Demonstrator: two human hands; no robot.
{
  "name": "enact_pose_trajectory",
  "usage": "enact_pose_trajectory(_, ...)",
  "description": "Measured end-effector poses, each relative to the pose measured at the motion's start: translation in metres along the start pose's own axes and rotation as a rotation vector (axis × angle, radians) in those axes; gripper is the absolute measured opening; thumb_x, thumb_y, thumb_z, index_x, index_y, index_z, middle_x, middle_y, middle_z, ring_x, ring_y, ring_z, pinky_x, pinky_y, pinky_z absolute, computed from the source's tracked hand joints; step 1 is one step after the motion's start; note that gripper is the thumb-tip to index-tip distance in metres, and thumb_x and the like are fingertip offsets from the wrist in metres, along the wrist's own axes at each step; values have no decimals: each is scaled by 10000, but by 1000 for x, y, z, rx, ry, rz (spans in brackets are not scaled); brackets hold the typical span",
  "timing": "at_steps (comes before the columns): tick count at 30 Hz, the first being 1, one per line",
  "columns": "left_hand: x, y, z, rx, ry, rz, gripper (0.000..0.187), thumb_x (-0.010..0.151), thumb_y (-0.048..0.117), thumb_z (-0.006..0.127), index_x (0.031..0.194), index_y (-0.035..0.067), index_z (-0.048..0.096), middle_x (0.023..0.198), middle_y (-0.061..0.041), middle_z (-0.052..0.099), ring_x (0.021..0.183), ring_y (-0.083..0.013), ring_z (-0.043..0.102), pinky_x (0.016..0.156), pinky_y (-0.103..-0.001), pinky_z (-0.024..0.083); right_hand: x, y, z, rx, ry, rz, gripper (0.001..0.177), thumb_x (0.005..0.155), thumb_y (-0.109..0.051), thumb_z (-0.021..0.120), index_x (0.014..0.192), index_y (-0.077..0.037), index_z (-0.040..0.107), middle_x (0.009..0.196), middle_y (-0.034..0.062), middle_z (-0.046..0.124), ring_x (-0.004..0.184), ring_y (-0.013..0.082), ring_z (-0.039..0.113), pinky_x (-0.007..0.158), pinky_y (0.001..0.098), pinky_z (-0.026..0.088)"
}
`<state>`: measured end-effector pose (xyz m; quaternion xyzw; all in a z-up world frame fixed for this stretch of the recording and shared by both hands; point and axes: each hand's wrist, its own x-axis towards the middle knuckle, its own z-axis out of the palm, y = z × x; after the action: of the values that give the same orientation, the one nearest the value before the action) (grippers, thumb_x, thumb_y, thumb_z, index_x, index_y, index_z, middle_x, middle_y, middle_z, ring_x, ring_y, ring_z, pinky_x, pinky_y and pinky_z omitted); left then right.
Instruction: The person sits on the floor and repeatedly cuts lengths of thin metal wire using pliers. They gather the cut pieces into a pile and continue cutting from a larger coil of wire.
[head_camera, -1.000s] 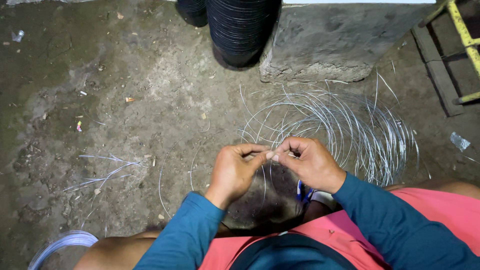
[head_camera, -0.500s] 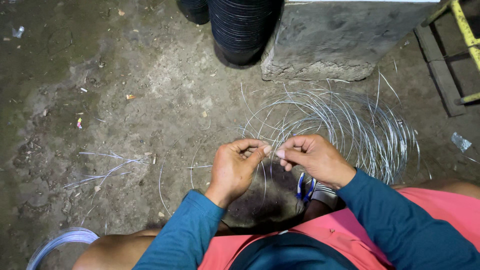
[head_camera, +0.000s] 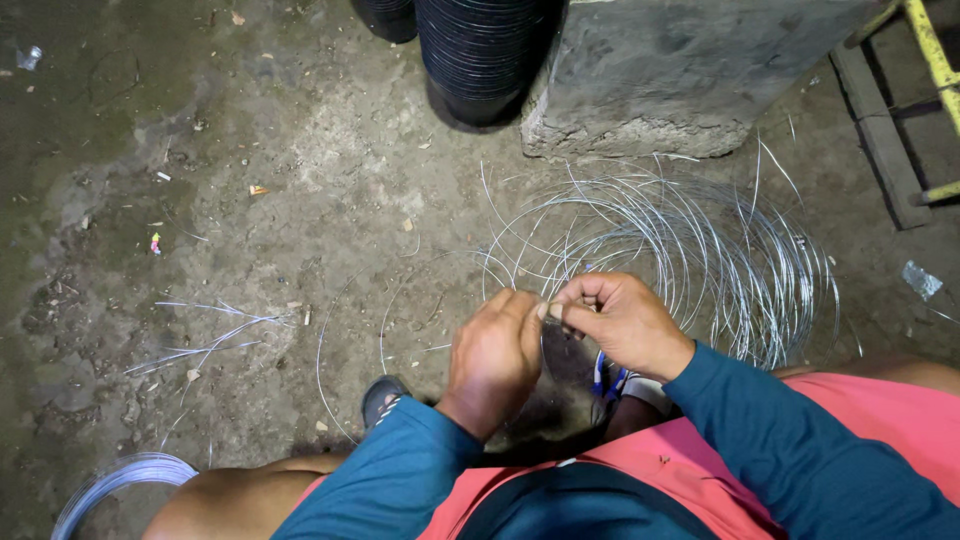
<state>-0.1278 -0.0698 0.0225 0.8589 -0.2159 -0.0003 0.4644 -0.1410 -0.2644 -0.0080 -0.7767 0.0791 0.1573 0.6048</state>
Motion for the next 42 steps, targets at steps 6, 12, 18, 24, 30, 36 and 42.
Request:
enact_pose_trajectory(6,-3,-13,2,47,-111,16,159,983,165,579,887,43,616,823,-185,640,768,-420,627,666,-510,478,-11,-15,6,-180,61,-135,110,888,-143,744,885,-34,756,662,9,628,638,67,527,581,292,480)
enact_pose_trajectory(12,0,-52,14,-751,-407,-430,235,1013,151,617,822,14,609,693,30,511,616,-68,422,532,-278,350,-22,-37,-7,-830,73,-1101,135,807,-74,754,916,-22,694,780,75,600,698,254,603,622,368,500)
enact_pose_trajectory(18,-2,-37,1,-866,-332,-416,171,1019,144,621,887,36,629,701,82,514,609,-2,401,520,-227,309,-23,-35,-5,-628,86,-906,144,849,-94,743,951,-27,670,837,83,638,757,244,639,670,352,522)
enact_pose_trajectory(24,3,0,-31,-226,-114,150,71,995,103,642,969,37,636,846,-110,618,691,-262,599,615,-361,478,-17,-6,-3,475,-181,-61,149,992,-120,624,991,7,702,855,30,694,807,128,640,768,289,509)
enact_pose_trajectory(30,9,6,-39,-102,-95,351,42,957,73,651,968,47,619,872,-137,588,815,-359,600,730,-434,468,-19,12,1,711,-211,150,137,984,-97,622,980,7,711,814,32,666,744,112,619,685,268,489)
enact_pose_trajectory(36,6,3,-32,-24,-62,369,56,953,79,651,917,55,615,824,-132,578,790,-347,587,727,-429,420,-26,6,12,670,-139,78,116,998,-101,621,962,-7,678,779,9,640,683,85,584,627,245,459)
enact_pose_trajectory(42,-12,-18,-9,-497,-228,-129,151,1013,145,616,925,28,654,796,-50,618,689,-199,565,612,-292,446,-35,-18,13,-224,158,-541,25,935,-40,644,956,-34,631,806,53,605,709,168,577,616,289,469)
